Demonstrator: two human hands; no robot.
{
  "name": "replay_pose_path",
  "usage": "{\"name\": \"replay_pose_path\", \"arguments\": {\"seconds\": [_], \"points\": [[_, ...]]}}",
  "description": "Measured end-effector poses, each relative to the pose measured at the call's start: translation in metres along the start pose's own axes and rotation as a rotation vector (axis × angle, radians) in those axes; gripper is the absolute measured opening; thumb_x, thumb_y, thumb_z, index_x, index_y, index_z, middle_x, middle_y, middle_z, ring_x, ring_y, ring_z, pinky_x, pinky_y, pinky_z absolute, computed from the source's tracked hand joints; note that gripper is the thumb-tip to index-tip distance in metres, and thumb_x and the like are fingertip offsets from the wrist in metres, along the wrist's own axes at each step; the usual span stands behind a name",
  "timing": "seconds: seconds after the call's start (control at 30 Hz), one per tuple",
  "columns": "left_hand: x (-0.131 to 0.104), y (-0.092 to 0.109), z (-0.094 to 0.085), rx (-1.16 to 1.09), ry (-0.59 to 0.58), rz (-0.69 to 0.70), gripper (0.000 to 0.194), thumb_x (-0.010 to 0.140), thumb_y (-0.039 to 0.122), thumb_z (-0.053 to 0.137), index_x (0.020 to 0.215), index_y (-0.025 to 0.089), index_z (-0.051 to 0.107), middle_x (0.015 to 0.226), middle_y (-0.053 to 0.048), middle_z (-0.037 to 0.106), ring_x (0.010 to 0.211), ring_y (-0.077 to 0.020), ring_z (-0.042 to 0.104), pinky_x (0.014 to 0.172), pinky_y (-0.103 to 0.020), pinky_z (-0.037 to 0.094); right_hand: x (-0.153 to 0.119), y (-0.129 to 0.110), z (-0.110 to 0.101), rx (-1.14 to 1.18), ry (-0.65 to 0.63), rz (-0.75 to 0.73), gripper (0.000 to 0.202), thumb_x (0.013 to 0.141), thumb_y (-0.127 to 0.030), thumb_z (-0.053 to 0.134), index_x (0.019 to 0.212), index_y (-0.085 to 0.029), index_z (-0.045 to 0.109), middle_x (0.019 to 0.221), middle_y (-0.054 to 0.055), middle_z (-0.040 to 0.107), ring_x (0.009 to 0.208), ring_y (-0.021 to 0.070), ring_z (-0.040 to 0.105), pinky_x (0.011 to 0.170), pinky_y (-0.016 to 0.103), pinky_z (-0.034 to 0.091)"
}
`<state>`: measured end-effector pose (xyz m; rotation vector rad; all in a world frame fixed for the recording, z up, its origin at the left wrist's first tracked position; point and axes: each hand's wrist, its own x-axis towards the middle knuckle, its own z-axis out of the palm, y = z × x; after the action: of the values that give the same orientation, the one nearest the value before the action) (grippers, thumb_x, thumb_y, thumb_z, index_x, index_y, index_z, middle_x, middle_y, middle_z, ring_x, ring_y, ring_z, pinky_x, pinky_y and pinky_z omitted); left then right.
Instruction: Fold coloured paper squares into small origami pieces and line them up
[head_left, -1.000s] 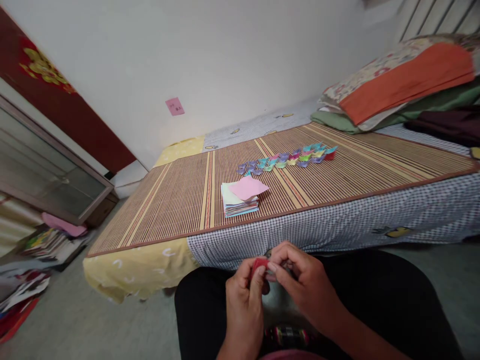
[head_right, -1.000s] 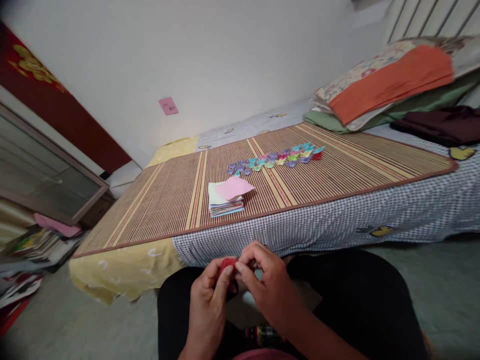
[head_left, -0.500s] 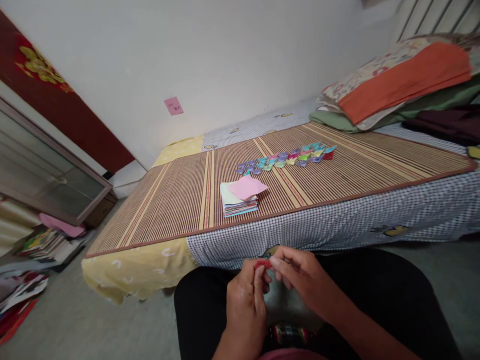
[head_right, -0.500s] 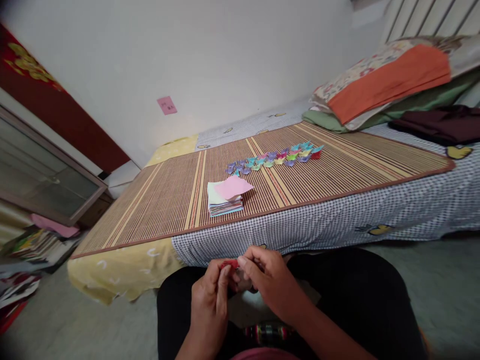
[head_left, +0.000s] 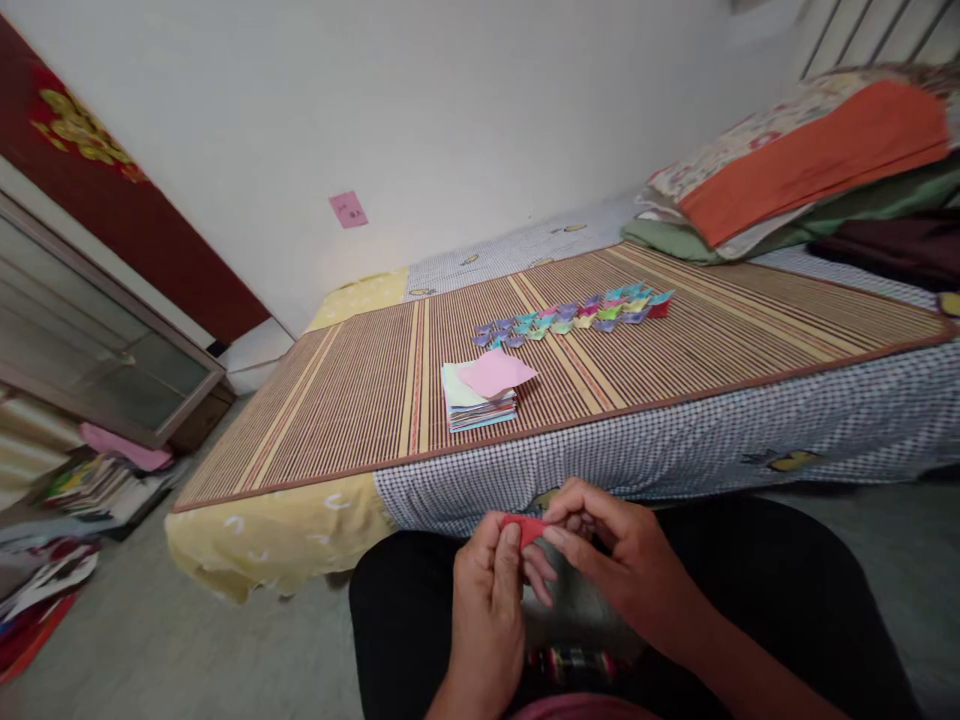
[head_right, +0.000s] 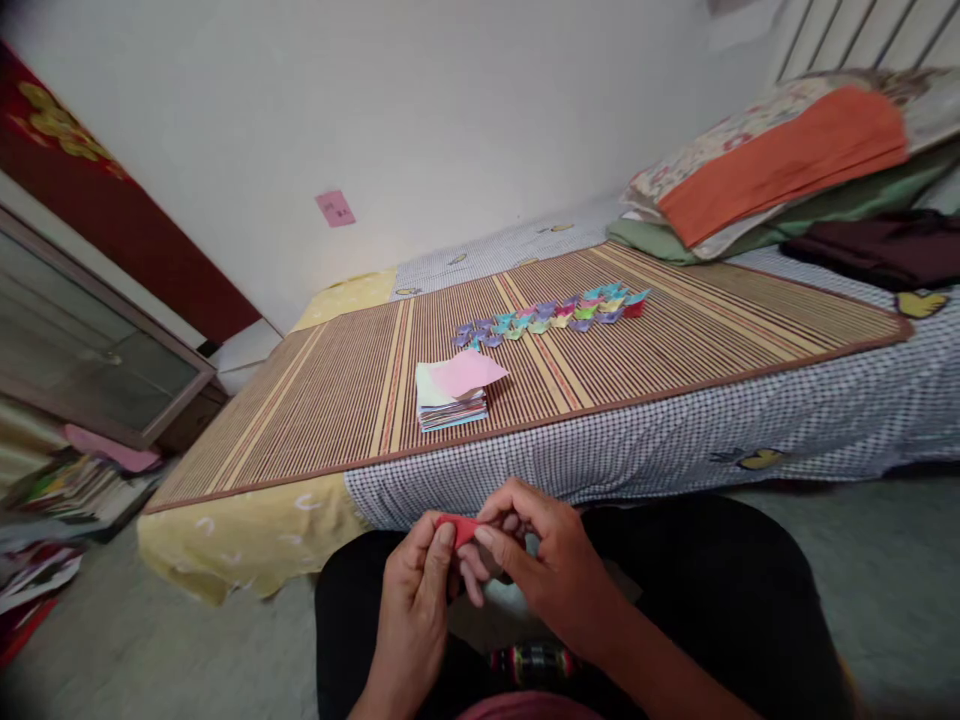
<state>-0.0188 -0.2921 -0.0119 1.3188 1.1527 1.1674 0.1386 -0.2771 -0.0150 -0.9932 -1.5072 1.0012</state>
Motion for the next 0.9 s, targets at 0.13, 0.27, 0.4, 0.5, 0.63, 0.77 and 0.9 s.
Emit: {"name": "replay_pose_path", "arguments": {"seconds": [0.13,0.27,0.4,0.5,0.63,0.77,0.9], "points": [[-0.002,-0.001,0.002,-0.013,-0.014,0.007,0.038,0.105,0.042,0.049,0.078,0.018,0.060,0.062,0.000,0.066,0.049,-0.0115,0.057,0.051,-0.020,0.044,-0.001,0.004,0.003,0.044,0.014,0.051,0.014,0.094,-0.030,0.061,0.083,-0.021,0.063,0.071,-0.001,0.063,0.064,0.0147,0.060,0.061,0.026,0.047],[-0.004,-0.008,-0.001,0.106,-0.026,0.080,0.036,0.108,0.037,0.043,0.088,0.018,0.065,0.066,-0.001,0.067,0.054,-0.0125,0.060,0.056,-0.021,0.047,0.002,0.002,0.004,0.155,-0.064,0.204,0.016,0.094,-0.033,0.059,0.083,-0.021,0.060,0.063,-0.003,0.061,0.058,0.0149,0.059,0.057,0.026,0.046],[-0.005,-0.015,-0.006,0.393,0.011,0.303,0.028,0.107,0.026,0.043,0.104,0.021,0.071,0.075,-0.001,0.068,0.063,-0.0132,0.063,0.064,-0.021,0.049,0.002,-0.001,0.003,0.091,-0.060,0.208,0.022,0.093,-0.034,0.057,0.076,-0.020,0.061,0.062,-0.004,0.054,0.057,0.0133,0.051,0.055,0.025,0.041],[-0.004,-0.017,-0.007,0.466,0.018,0.358,0.028,0.106,0.022,0.044,0.109,0.023,0.071,0.078,-0.002,0.069,0.066,-0.0132,0.064,0.065,-0.020,0.049,0.000,-0.002,0.003,0.075,-0.051,0.219,0.026,0.095,-0.037,0.055,0.076,-0.020,0.060,0.062,-0.004,0.050,0.057,0.0131,0.048,0.054,0.025,0.039],[-0.003,-0.014,-0.004,0.411,0.008,0.306,0.028,0.107,0.024,0.043,0.106,0.022,0.071,0.073,-0.001,0.067,0.062,-0.0130,0.063,0.063,-0.020,0.049,0.000,-0.003,0.003,0.060,-0.052,0.188,0.029,0.098,-0.037,0.052,0.075,-0.020,0.058,0.063,-0.004,0.052,0.058,0.0130,0.048,0.054,0.025,0.038],[-0.001,-0.006,0.000,0.271,-0.001,0.191,0.031,0.107,0.031,0.044,0.091,0.020,0.068,0.066,-0.001,0.066,0.058,-0.0136,0.062,0.060,-0.021,0.047,0.000,-0.005,0.000,0.027,-0.060,0.113,0.032,0.102,-0.036,0.048,0.075,-0.021,0.056,0.065,-0.003,0.056,0.060,0.0133,0.051,0.058,0.026,0.040],[-0.001,-0.001,0.002,0.092,-0.023,0.056,0.038,0.107,0.038,0.045,0.077,0.020,0.059,0.061,0.000,0.065,0.052,-0.0128,0.059,0.053,-0.021,0.042,-0.003,-0.006,-0.005,0.003,-0.112,0.077,0.025,0.101,-0.036,0.052,0.082,-0.021,0.060,0.067,-0.003,0.061,0.063,0.0139,0.055,0.060,0.026,0.042]]}}
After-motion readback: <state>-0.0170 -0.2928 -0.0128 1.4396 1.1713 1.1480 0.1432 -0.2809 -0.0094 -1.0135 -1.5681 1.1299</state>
